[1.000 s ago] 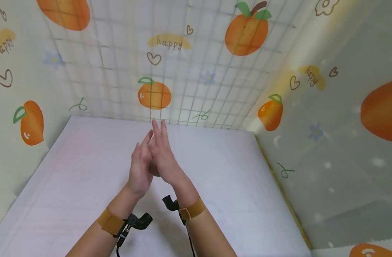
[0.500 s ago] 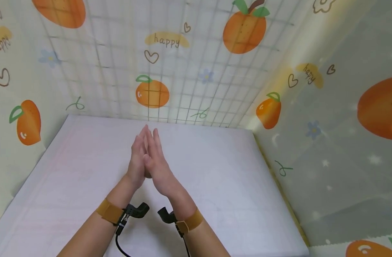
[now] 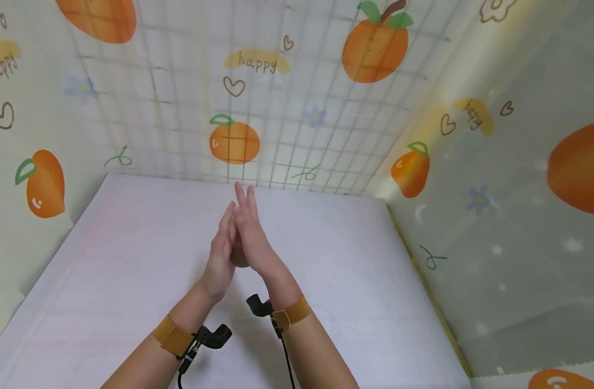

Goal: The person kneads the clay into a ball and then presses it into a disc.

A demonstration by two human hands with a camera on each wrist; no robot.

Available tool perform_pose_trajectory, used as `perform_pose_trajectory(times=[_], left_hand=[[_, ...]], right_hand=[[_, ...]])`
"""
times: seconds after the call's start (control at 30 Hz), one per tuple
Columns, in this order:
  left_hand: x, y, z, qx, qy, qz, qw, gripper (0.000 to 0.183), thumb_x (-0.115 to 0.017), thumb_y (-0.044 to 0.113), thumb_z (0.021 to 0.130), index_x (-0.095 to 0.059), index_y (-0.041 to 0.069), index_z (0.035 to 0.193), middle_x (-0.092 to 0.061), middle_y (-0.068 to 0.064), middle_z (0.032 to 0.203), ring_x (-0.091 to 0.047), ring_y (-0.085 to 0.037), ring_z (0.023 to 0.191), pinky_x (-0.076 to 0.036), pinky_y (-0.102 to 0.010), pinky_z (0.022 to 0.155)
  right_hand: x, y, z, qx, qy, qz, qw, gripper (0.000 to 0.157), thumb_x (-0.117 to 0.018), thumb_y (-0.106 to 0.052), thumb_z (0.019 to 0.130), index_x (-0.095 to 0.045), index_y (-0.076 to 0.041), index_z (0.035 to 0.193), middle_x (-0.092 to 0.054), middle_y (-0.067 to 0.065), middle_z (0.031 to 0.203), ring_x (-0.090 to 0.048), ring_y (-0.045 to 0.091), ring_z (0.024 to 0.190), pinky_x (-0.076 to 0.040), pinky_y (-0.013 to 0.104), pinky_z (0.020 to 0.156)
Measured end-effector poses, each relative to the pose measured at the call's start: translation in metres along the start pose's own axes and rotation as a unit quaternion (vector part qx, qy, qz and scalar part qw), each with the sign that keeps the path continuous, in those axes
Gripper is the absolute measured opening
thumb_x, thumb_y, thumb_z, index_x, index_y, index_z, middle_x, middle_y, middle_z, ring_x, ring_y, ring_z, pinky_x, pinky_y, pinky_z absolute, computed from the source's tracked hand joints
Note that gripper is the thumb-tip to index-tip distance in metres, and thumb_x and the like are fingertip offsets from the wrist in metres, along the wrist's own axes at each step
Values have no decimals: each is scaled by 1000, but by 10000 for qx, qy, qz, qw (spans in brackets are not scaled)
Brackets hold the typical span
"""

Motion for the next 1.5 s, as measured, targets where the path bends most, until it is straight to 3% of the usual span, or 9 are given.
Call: perform_pose_trajectory(times=[0.33,0.37,0.47,0.57,0.77,0.93,1.27,1.43,1.5], left_hand=[[22,1,11,412,391,-166,9982,82,-18,77,104,-4,37,173,-7,20,180,-3,-11,167,0,-66,131],[22,-2,12,526,390,-38,9978,82,-16,78,103,-4,38,173,-28,15,175,-24,-13,162,-16,-62,130],[19,-12,10,821,342,268,9957,83,-15,80,102,-7,37,173,-67,5,115,-63,-15,101,-51,-41,92],[12,-20,6,870,310,451,9947,85,-15,80,102,-20,29,170,-39,8,71,-35,-13,60,-31,-28,58],[3,-23,-2,791,289,69,9964,85,-12,78,104,-32,23,166,-57,9,129,-50,-12,116,-39,-38,102],[1,-8,1,277,136,-203,9993,79,-14,68,109,-11,23,174,-16,7,180,-15,-18,164,-9,-61,132],[19,7,9,177,436,-63,9989,82,-19,72,106,-8,27,174,-10,16,181,-6,-9,168,0,-50,137],[26,-8,13,718,587,55,9957,79,-18,76,105,-10,38,173,-9,23,179,-3,-8,167,0,-60,134],[26,-18,13,847,576,83,9947,79,-22,76,106,-13,37,173,-28,19,174,-30,-11,156,-25,-54,127]], right_hand=[[-24,4,-18,238,-401,346,9983,80,-27,-86,99,-4,-54,169,16,-23,177,10,19,168,-1,83,123],[-25,1,-20,283,-386,266,9985,82,-26,-88,98,-4,-53,169,16,-23,177,9,19,168,-2,82,123],[-24,-7,-22,326,-253,-105,9991,84,-24,-90,97,-4,-52,169,15,-25,177,2,17,168,-10,77,126],[-18,-12,-21,236,-63,-383,9990,77,-24,-85,101,-5,-53,169,15,-29,176,-6,16,168,-19,69,129],[-7,-9,-12,232,132,-889,9957,68,-17,-77,107,-4,-53,169,20,-23,176,-3,22,169,-21,69,129],[-1,7,-5,70,69,-307,9995,74,-21,-85,101,-8,-56,168,19,-23,176,2,26,169,-11,79,125],[-20,17,-21,212,-569,779,9951,80,-27,-82,102,-1,-49,170,9,-29,176,12,4,165,5,71,129],[-29,-1,-28,515,-440,-44,9977,94,-26,-93,95,0,-46,172,16,-27,177,6,12,168,-8,76,127],[-28,-6,-27,560,-362,-441,9968,92,-25,-92,95,-1,-46,171,18,-26,177,4,15,168,-13,76,126]])
Point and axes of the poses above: each hand's wrist, its own z-axis towards the middle knuckle, its own x-axis out of the back of the hand, y = z × x, the point moved 7 cm from there along z, towards the middle knuckle
